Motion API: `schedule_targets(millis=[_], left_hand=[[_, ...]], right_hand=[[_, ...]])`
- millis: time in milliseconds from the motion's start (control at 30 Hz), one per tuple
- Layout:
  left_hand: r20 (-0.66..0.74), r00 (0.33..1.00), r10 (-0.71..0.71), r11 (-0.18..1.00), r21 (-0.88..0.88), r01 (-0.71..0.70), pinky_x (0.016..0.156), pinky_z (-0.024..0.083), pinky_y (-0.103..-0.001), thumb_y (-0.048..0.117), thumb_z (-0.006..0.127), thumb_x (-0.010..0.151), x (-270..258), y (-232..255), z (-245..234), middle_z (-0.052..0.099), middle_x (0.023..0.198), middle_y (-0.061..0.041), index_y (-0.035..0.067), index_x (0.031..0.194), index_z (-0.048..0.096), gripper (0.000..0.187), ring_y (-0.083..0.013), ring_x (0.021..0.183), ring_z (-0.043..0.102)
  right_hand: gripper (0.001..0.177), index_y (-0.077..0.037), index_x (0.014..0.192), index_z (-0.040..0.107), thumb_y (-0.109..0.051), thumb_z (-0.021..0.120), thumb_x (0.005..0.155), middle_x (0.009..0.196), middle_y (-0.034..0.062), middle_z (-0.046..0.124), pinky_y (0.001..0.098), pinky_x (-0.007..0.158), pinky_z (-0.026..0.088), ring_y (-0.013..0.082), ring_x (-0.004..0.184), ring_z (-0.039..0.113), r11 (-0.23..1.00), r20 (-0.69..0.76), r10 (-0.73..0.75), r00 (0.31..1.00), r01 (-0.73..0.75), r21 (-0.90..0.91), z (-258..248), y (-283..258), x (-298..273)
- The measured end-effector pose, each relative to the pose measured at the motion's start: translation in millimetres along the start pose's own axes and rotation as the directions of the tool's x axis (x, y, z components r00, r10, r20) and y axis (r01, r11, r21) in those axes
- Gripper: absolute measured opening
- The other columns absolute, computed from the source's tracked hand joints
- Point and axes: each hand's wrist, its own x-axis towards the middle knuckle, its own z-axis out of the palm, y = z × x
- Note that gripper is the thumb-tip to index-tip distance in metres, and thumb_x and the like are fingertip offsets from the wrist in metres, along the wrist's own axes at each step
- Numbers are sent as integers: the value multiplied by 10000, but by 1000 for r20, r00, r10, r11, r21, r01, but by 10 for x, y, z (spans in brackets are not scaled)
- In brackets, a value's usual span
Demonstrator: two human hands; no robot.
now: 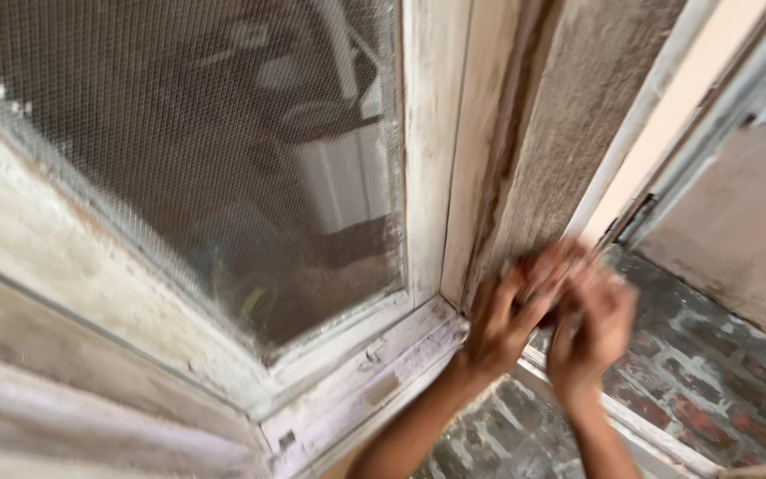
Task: The person wipes the white wooden frame and the glass panes of a window using a cloth, moving the cloth along the edges and over the glass surfaces.
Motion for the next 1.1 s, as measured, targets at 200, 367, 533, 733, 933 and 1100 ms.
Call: schedule_targets(millis=[200,367,533,733,933,1100], left_hand=[[-95,995,-25,980,194,43,879,474,-467,221,619,1006,169,-28,103,563,1348,-205,119,1452,563,461,-330,1046,587],[-111,939,-325,876,-409,255,896,449,-425,289,582,1144,1659,34,23,572,1260,-150,150,1381,530,280,-282,1030,556],[-111,993,28,998,67,-20,955,370,-466,287,574,1136,1694,197,-189,475,1333,-151,151,1424,446,343,-288,1119,463],[-36,998,42,980,198,-34,1027,274,-515,284,565,1127,1937,70,-183,359,1419,-153,151,1475,345,432,-295,1226,350],[-174,972,159,952,286,-104,1098,178,-565,282,556,1118,3173,-155,-113,243,1506,-154,152,1526,244,529,-302,1334,238],[-60,997,40,965,261,-23,1157,99,-606,279,548,1110,2140,80,-155,146,1578,-156,153,1568,160,613,-308,1423,144]], right_hand=[[488,-136,1485,582,11,662,1026,1371,207,565,442,1031,536,334,1261,578,996,99,-20,995,29,-88,-31,-70,257],[359,-94,1438,579,-8,625,1092,1360,190,484,427,979,495,304,1160,534,993,-73,-108,992,103,-65,-54,-422,1727],[394,96,1390,564,32,605,1003,1404,295,579,548,1129,430,478,1294,553,945,18,-266,964,265,-192,-61,-364,1115],[471,48,1514,462,39,526,1047,1593,252,393,553,1274,286,436,1497,357,856,185,-437,880,470,-216,39,-367,1652],[472,-44,1650,327,43,425,1197,1698,174,265,435,1342,268,355,1601,249,896,83,-419,904,427,-126,54,-625,3169],[551,-28,1620,320,117,448,1104,1686,205,306,514,1314,255,364,1601,282,920,137,-373,918,385,-70,52,-626,2019]])
